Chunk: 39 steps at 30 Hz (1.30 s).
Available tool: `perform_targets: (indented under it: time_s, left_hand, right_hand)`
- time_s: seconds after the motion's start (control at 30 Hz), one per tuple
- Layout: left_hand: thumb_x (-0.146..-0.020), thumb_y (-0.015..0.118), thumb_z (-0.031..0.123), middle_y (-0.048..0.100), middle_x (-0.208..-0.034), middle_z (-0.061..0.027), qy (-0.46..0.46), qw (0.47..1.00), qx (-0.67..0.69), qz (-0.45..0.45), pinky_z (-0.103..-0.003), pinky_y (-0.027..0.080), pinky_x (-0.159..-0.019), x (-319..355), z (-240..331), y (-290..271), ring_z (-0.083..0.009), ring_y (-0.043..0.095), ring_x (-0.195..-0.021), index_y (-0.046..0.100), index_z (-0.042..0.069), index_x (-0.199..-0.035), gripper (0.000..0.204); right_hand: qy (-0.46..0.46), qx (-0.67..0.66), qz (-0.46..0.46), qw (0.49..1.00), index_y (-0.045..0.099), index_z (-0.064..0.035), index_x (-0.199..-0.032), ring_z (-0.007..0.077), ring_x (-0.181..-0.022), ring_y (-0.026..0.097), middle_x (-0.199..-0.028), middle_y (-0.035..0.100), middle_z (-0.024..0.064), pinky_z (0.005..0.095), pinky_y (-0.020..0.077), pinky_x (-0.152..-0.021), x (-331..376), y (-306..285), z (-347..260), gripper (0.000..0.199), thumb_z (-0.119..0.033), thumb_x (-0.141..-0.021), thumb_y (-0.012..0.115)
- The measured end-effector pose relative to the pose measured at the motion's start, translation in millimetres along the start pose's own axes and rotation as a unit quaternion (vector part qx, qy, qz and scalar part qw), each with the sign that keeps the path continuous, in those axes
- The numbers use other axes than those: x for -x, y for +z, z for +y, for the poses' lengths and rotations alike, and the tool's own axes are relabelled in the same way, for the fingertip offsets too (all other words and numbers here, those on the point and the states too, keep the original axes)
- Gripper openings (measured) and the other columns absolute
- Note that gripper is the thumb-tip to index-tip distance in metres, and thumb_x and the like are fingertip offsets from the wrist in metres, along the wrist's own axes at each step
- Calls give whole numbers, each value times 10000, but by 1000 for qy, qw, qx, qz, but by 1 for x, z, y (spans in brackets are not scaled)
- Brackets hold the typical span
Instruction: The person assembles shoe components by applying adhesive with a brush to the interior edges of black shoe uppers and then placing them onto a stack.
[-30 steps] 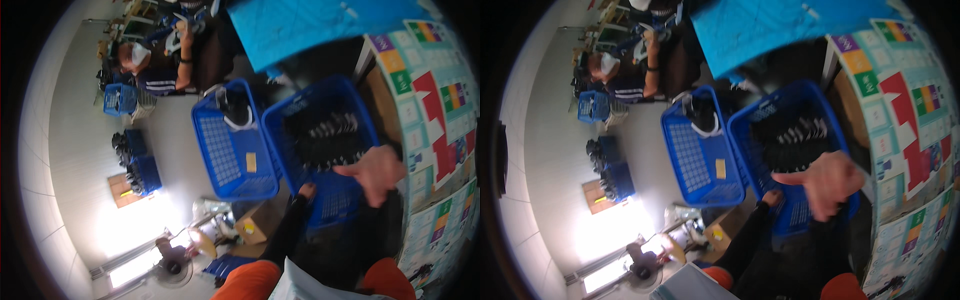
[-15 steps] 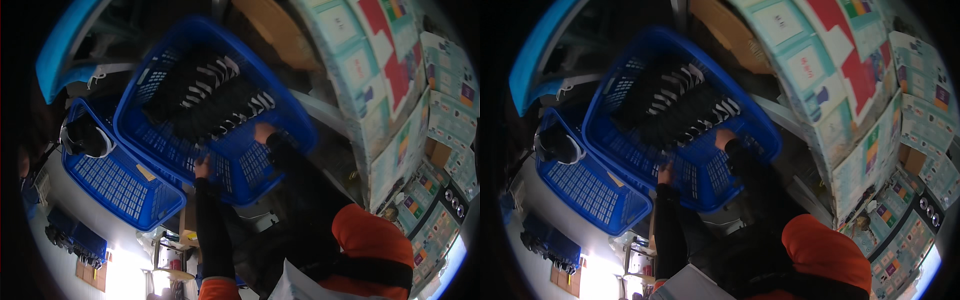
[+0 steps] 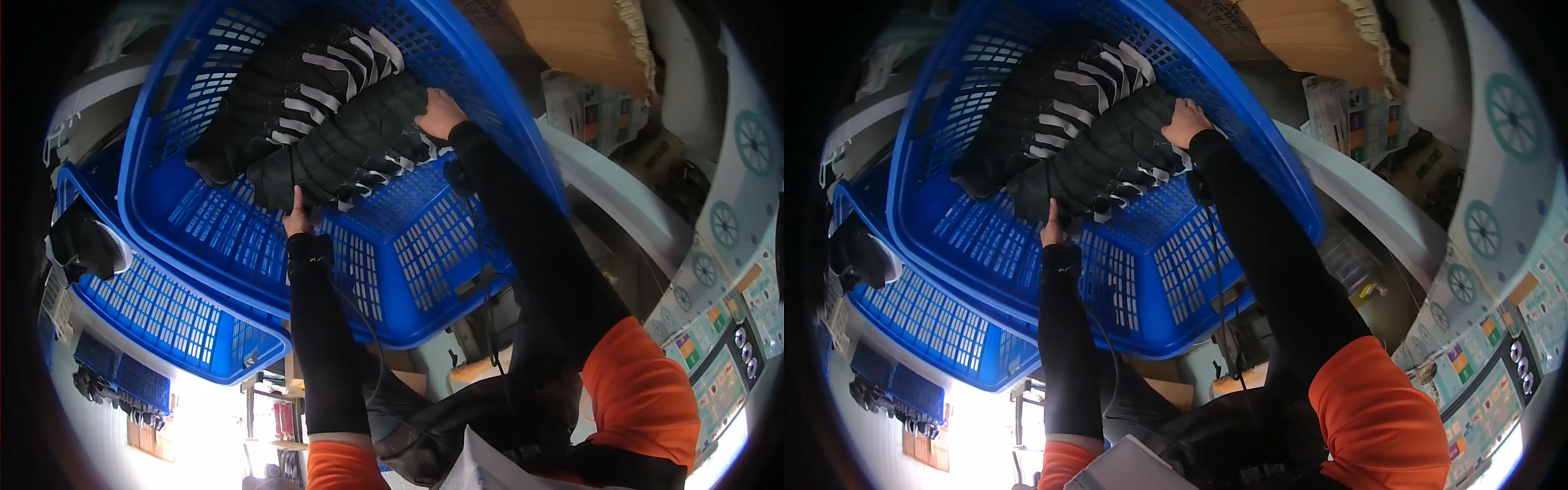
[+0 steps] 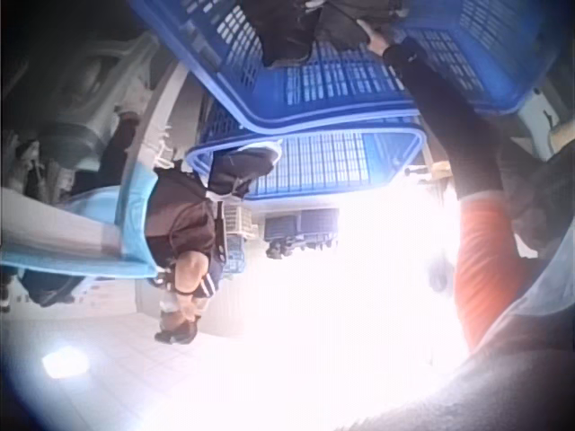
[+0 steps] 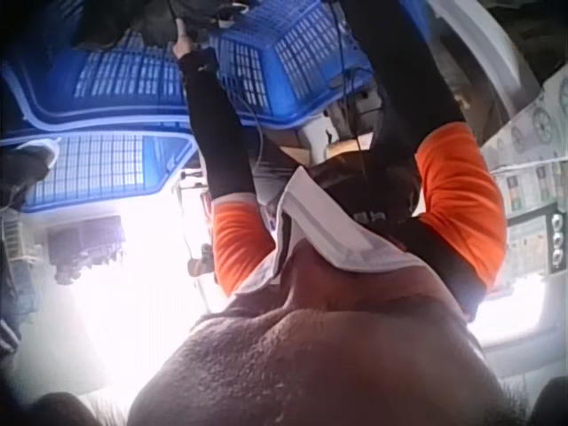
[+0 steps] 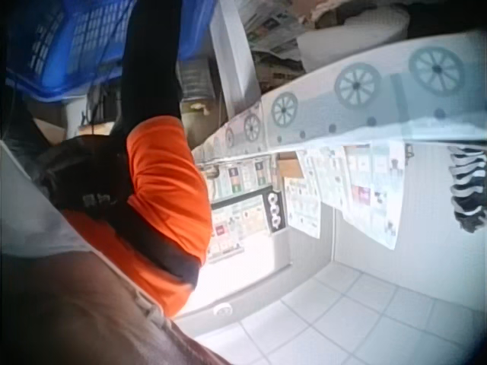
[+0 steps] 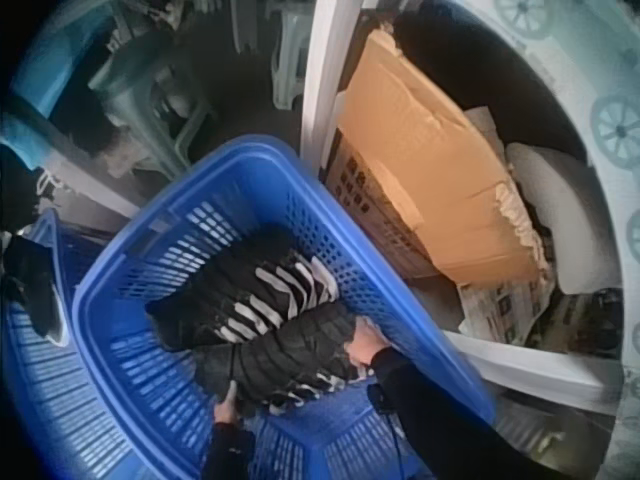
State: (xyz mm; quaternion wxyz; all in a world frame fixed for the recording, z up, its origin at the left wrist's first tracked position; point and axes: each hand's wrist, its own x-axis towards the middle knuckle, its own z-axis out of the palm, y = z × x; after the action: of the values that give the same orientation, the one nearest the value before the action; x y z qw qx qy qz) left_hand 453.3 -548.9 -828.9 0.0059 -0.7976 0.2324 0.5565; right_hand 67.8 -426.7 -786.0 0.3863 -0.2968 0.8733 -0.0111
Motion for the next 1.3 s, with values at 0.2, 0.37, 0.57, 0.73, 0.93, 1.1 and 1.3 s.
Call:
perform_targets:
  time_s: [0.2, 0.37, 0.57, 0.73, 0.93, 1.1, 1.3]
  left_hand:
    - [-740, 828, 700, 676, -1276, -149, -6, 998, 17, -66, -386, 562, -773, -26, -12, -52, -245, 690, -987, 556, -57, -1383, 1030]
    - [-745, 691, 848, 541, -1490, -142, -63, 956, 117, -263, -436, 482, -1027, -57, -24, -65, -275, 557, -1305, 378, 8, -1554, 1208]
    - [-768, 907, 462, 380, -1609, -127, 78, 992, 46, -87, -424, 395, -1140, -64, -27, -42, -274, 431, -1427, 184, -4, -1621, 1211]
    - [-859, 819, 97, 548, -1456, -96, 132, 961, 205, -128, -372, 475, -1055, -25, -42, -40, -252, 570, -1276, 417, 26, -1527, 783]
    - [-850, 803, 61, 588, -1395, -104, 229, 946, 158, -164, -370, 471, -1042, 95, 35, -117, -242, 579, -1241, 461, 7, -1485, 723]
    - [-795, 898, 227, 626, -1345, -191, 482, 861, -126, -100, -387, 420, -1091, 298, 166, -118, -287, 584, -1222, 542, -89, -1354, 734]
    - [-733, 920, 252, 606, -1371, -284, 662, 690, -293, -10, -395, 433, -1094, 646, 312, -140, -336, 606, -1260, 415, -118, -1464, 962]
  right_hand:
    - [34, -20, -85, 996, 455, 38, -1482, 360, -1372, 497, -1430, 572, 222, 492, 372, -1117, -11, 23, -41, 1021, -593, -746, 771]
    - [-7, -352, -218, 910, 600, 30, -1373, 261, -1254, 618, -1356, 662, 155, 338, 459, -1076, -22, 45, -22, 855, -505, -764, 873]
    - [19, -351, -249, 902, 636, 25, -1329, 193, -1139, 667, -1256, 717, 104, 320, 486, -1038, -18, 54, -28, 675, -267, -782, 904]
    - [-73, -378, -217, 897, 640, 39, -1312, 171, -1131, 652, -1249, 716, 98, 311, 493, -1023, 34, 53, -40, 541, -156, -850, 843]
    - [-36, -492, -179, 851, 648, 43, -1294, 194, -1145, 663, -1249, 719, 129, 329, 490, -1034, 193, -3, -53, 551, -206, -843, 842]
    - [43, -699, -97, 708, 623, 13, -1343, 214, -1162, 644, -1255, 711, 80, 368, 483, -1049, 350, -107, -52, 534, -111, -863, 823]
    - [-62, -908, -40, 412, 461, -53, -1509, 244, -1325, 557, -1465, 575, 98, 418, 433, -1130, 484, -177, -126, 731, -84, -872, 818]
